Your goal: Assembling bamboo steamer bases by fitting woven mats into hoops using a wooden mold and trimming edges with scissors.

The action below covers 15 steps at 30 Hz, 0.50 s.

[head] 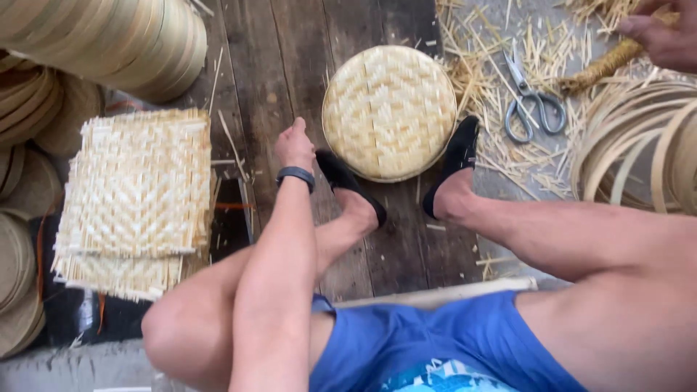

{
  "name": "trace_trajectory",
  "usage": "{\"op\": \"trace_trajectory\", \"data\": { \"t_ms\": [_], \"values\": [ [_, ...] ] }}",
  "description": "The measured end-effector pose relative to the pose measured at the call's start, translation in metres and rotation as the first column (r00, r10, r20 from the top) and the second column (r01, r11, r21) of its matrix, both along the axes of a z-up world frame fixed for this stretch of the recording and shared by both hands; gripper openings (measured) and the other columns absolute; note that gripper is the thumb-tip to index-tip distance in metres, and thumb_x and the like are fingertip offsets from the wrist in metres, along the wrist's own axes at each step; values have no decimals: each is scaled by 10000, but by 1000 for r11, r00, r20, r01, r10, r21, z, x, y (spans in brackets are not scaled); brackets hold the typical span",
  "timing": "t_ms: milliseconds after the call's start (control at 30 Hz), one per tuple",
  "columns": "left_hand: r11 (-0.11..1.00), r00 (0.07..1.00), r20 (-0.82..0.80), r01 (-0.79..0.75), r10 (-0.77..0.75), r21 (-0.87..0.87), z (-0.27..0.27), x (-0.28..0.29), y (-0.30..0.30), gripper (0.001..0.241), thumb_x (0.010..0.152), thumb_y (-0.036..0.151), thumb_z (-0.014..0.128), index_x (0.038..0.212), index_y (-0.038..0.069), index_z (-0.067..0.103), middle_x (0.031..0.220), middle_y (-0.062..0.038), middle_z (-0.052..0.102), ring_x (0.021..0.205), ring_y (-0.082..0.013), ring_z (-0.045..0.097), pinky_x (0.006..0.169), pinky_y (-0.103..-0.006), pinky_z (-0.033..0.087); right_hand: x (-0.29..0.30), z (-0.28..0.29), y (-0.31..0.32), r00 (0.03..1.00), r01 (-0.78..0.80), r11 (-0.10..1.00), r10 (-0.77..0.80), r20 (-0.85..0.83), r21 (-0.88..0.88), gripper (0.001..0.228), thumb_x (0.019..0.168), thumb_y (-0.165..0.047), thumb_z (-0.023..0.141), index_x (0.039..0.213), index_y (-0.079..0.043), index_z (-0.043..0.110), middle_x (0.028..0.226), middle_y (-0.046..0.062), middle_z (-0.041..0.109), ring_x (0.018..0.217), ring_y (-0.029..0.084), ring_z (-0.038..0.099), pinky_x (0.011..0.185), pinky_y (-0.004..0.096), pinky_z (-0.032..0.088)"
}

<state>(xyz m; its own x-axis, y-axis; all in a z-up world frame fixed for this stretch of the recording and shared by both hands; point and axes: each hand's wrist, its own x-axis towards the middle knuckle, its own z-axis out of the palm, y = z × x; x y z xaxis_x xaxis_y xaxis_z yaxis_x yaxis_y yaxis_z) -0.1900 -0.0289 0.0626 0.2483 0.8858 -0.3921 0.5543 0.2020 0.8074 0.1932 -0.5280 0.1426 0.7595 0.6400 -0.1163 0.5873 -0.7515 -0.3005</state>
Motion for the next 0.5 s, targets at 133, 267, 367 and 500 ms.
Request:
{"op": "trace_trajectory", "data": {
  "t_ms": [133,267,367,500],
  "values": [
    [989,999,-11,-41,40,-143,35,-37,-10,298,911,359,697,1014,79,688,729,-12,664,560,-114,621,444,-262,482,-57,46,1,992,48,999,-49,-118,-11,462,1118,-424,578,1233,2,716,1069,214,722,898,299,719,784,463,602],
    [990,999,33,-26,31,-138,-19,-44,11,309,923,355,723,1021,63,696,709,-20,615,495,-104,557,396,-255,428,-123,62,49,927,17,952,-130,-353,-305,451,1016,-484,591,1246,-132,751,973,119,755,810,232,709,753,430,584],
    [978,999,48,-4,14,-209,-56,-26,18,358,939,406,730,1030,64,675,729,3,587,523,-101,547,430,-265,434,-147,19,83,799,58,968,-192,-570,-245,418,1001,-451,590,1224,-135,747,925,113,761,774,209,670,735,412,556],
    [911,996,35,-62,83,-407,-54,27,1,470,957,534,676,1060,76,670,844,-9,644,688,-138,602,605,-321,486,-150,-100,119,748,276,950,-118,-653,143,480,1059,-423,534,1162,14,706,940,170,738,862,234,655,795,378,534]
  ]
}}
